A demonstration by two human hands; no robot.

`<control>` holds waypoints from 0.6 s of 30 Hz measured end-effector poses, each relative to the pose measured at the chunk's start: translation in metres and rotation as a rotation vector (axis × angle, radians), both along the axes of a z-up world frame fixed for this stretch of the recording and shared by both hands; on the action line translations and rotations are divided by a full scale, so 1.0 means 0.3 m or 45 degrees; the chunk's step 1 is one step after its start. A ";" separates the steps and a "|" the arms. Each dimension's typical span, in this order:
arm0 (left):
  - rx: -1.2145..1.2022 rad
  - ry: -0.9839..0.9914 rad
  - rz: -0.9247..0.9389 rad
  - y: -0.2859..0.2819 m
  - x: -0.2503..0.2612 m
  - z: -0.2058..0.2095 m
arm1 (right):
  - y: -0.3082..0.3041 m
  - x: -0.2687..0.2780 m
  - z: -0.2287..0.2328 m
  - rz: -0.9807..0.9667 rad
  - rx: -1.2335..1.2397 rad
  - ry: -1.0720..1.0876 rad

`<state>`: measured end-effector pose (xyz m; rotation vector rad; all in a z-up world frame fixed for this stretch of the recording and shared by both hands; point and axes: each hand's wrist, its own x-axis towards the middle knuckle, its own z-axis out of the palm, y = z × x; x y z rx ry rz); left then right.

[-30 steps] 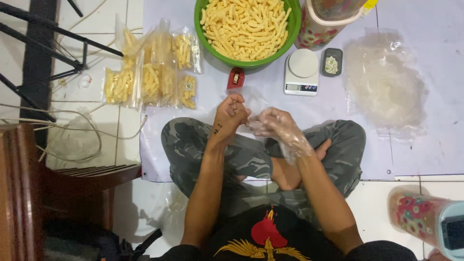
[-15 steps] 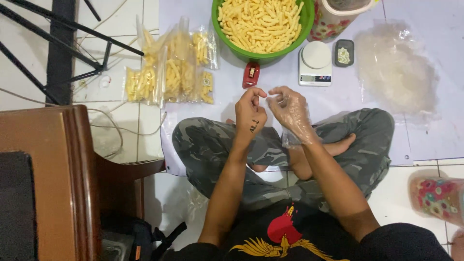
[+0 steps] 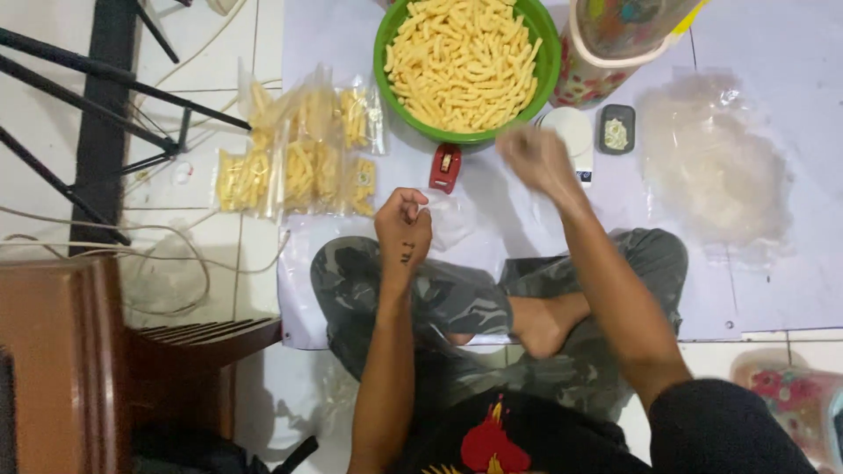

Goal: Packaging snacks from a large bowl into individual plastic bags

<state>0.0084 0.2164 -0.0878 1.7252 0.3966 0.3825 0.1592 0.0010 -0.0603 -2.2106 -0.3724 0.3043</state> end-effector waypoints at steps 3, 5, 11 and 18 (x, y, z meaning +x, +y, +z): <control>-0.053 0.034 -0.012 -0.056 0.003 0.105 | 0.043 0.293 -0.108 -0.143 -0.043 -0.910; -0.161 -0.088 -0.168 -0.104 -0.010 0.192 | 0.146 0.314 0.073 -0.049 -0.307 -0.102; -0.516 0.141 -0.041 -0.108 0.019 0.230 | 0.250 0.437 -0.101 0.402 -1.183 0.220; -0.596 0.208 -0.077 -0.075 0.088 0.232 | 0.245 0.492 -0.145 0.496 -1.174 0.022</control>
